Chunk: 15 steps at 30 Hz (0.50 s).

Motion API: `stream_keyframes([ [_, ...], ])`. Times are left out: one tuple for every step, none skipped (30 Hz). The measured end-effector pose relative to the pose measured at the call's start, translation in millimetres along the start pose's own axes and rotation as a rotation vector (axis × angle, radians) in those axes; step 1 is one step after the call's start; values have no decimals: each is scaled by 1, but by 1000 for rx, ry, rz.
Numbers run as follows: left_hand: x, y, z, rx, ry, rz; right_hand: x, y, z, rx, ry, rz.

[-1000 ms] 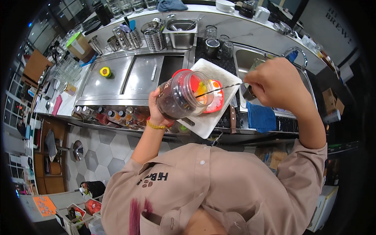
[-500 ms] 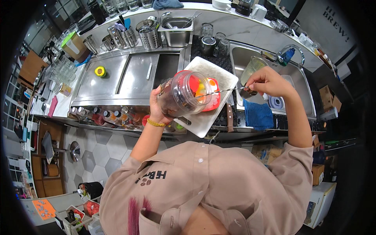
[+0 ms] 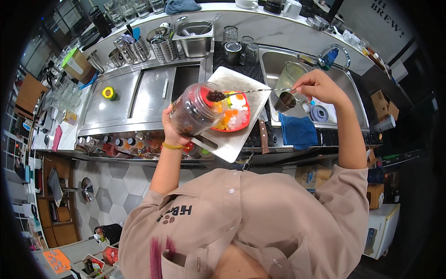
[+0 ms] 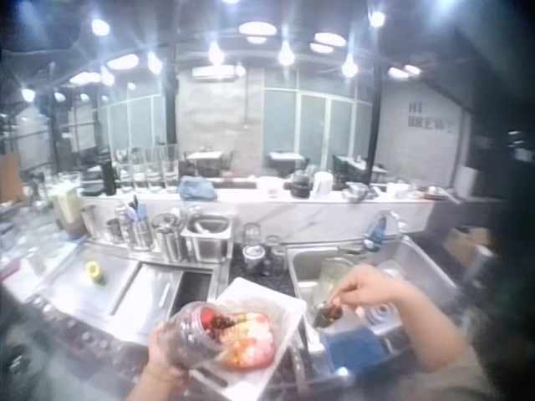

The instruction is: The person assembles a fruit bowl by adding a boiled egg, dark granules, a white liquid, and a white powder from various containers. They then clean a cutting board and wipe the sink area with a cloth.

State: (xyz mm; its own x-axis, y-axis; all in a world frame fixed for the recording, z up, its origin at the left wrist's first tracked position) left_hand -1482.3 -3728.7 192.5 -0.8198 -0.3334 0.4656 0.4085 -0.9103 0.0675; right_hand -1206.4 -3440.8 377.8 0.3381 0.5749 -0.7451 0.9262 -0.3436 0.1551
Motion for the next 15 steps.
stream_keyframes([
  [2, -1, -3, -3, 10, 22, 4, 2, -3, 19, 4, 20],
  [5, -1, -6, -6, 20, 44, 7, 4, -5, 47, 2, 35],
  [7, -1, -8, -18, 32, 55, 11, 5, -6, 41, 8, 46],
  [10, -1, -11, 53, 51, 57, 14, 7, -6, 45, 8, 52],
  [13, 1, -12, 22, 43, 67, 16, 7, -5, 46, 8, 56],
  [15, 2, -12, 29, 43, 66, 19, 8, -4, 48, 22, 85],
  [17, 4, -14, 115, 57, 59, 22, 9, -2, 50, 36, 113],
  [19, 5, -15, 148, -25, 69, 24, 9, 2, 44, 37, 150],
  [21, 7, -15, 169, -25, 66, 25, 10, 5, 52, 77, 146],
  [23, 8, -14, 191, -26, 61, 26, 10, 8, 51, 103, 150],
  [24, 9, -14, 194, -21, 60, 26, 11, 12, 68, 140, 168],
  [25, 9, -14, 196, -20, 58, 26, 11, 15, 69, 158, 168],
  [25, 9, -13, 180, -14, 60, 25, 11, 18, 88, 186, 181],
  [26, 9, -13, 156, -2, 60, 25, 11, 21, 98, 198, 186],
  [26, 9, -14, 153, -6, 58, 23, 11, 23, 119, 244, 165],
])
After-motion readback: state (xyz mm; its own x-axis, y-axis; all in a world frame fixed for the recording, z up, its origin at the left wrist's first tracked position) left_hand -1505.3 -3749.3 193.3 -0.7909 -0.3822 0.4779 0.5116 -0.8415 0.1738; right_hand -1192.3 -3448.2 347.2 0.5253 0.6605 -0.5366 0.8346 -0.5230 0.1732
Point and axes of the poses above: each hand's wrist, its own y-axis away from the middle knuckle, its own z-axis out of the palm, x = y × z, the point moved 2 cm from there along -y, towards the middle knuckle, and after that the axes turned 1 degree about -x, right-handed, at the moved point
